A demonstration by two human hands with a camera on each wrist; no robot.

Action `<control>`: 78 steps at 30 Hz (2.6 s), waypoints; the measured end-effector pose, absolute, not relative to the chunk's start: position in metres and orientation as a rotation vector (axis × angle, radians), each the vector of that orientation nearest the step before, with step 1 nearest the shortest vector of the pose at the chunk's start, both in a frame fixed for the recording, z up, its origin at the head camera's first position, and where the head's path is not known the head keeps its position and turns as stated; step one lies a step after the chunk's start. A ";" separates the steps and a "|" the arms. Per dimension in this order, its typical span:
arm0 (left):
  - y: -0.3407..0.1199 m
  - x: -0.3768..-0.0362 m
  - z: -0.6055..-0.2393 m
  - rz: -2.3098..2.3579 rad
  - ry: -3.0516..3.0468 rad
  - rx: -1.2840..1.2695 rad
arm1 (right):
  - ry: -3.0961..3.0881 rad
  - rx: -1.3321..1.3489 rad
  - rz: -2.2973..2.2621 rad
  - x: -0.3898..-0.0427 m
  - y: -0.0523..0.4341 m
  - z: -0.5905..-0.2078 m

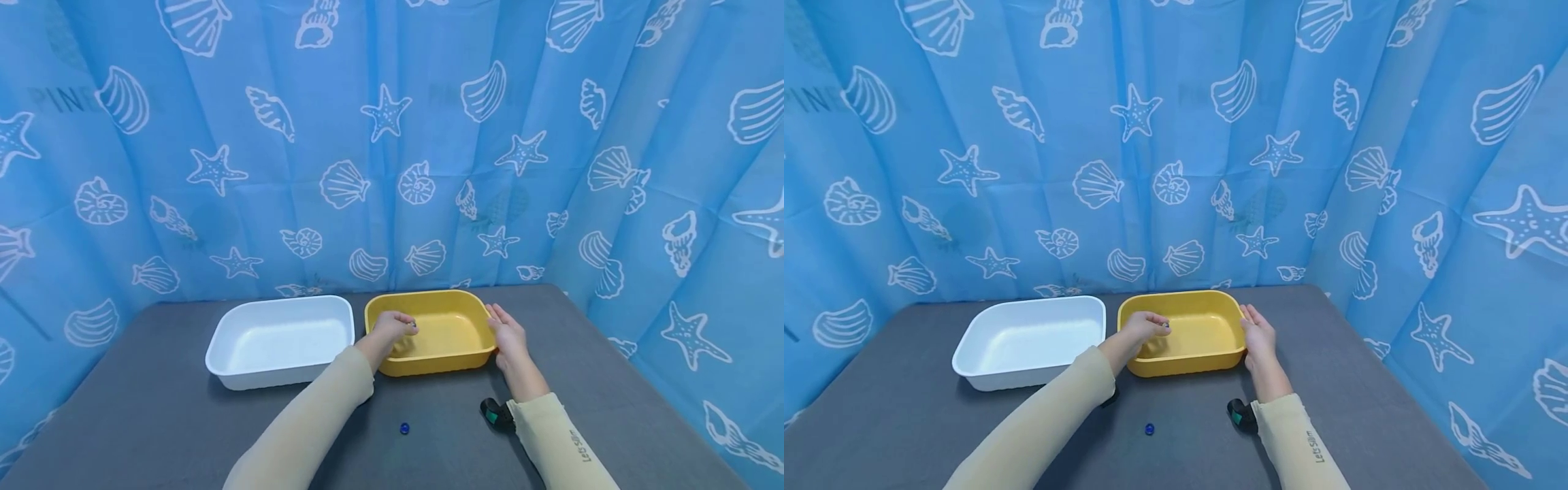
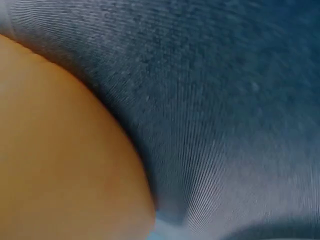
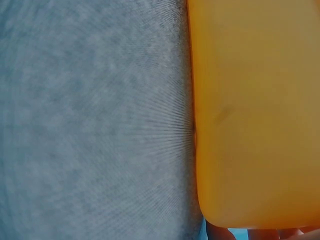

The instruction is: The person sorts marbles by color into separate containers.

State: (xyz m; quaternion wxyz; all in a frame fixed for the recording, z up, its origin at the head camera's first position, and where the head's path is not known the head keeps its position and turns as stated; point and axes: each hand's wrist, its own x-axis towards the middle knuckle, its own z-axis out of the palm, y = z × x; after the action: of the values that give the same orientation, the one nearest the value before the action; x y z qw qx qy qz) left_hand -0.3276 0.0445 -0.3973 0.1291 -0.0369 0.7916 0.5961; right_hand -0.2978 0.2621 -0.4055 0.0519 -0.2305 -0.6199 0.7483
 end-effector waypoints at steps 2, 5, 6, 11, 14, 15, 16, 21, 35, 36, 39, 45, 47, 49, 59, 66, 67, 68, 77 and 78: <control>0.045 -0.329 -0.400 1.695 2.305 -0.144 | -1.892 -0.702 2.272 -0.298 0.262 -0.406; 0.047 -0.331 -0.402 1.602 2.343 -0.186 | -1.901 -0.702 2.263 -0.298 0.262 -0.405; 0.048 -0.331 -0.402 1.557 2.370 -0.187 | -1.902 -0.699 2.261 -0.298 0.262 -0.405; 0.051 -0.334 -0.399 1.041 2.625 -0.048 | -1.890 -0.693 2.268 -0.298 0.261 -0.406; 0.053 -0.335 -0.398 0.840 2.686 0.008 | -1.881 -0.699 2.273 -0.298 0.260 -0.405; 0.053 -0.336 -0.398 0.820 2.692 0.012 | -1.880 -0.697 2.272 -0.298 0.260 -0.405; 0.054 -0.336 -0.397 0.831 2.690 0.002 | -1.880 -0.696 2.271 -0.298 0.260 -0.405; 0.052 -0.337 -0.399 1.276 2.536 -0.187 | -1.875 -0.684 2.273 -0.297 0.261 -0.404; 0.033 -0.323 -0.370 1.801 2.225 -0.068 | -1.864 -0.674 2.292 -0.295 0.262 -0.403; 0.030 -0.320 -0.368 1.808 2.232 -0.057 | -1.867 -0.671 2.291 -0.295 0.261 -0.403; 0.020 -0.309 -0.364 1.855 2.266 0.028 | -1.874 -0.663 2.288 -0.295 0.261 -0.403; -0.003 -0.288 -0.364 1.860 2.330 0.159 | -1.879 -0.667 2.276 -0.296 0.261 -0.403; -0.009 -0.281 -0.367 1.849 2.327 0.177 | -1.886 -0.660 2.274 -0.296 0.261 -0.403; -0.014 -0.274 -0.370 1.832 2.331 0.196 | -1.894 -0.653 2.270 -0.295 0.262 -0.404; -0.032 -0.241 -0.383 1.738 2.284 0.386 | -1.897 -0.653 2.272 -0.294 0.262 -0.406; -0.042 -0.232 -0.395 1.580 2.246 0.567 | -1.900 -0.656 2.267 -0.295 0.261 -0.406; -0.043 -0.232 -0.396 1.559 2.233 0.578 | -1.900 -0.656 2.266 -0.296 0.261 -0.406; -0.044 -0.231 -0.397 1.538 2.220 0.587 | -1.901 -0.657 2.265 -0.296 0.262 -0.406; -0.045 -0.227 -0.412 1.333 2.183 0.697 | -1.892 -0.660 2.265 -0.298 0.261 -0.406; -0.044 -0.227 -0.414 1.304 2.193 0.715 | -1.888 -0.662 2.265 -0.298 0.261 -0.405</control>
State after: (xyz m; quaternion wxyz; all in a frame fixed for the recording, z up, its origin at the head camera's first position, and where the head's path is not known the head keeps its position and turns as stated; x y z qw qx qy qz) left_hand -0.2268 -0.0438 -0.4137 0.2433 0.2616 0.8028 0.4774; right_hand -0.2978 0.2610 -0.4055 0.0597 -0.2187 -0.6237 0.7481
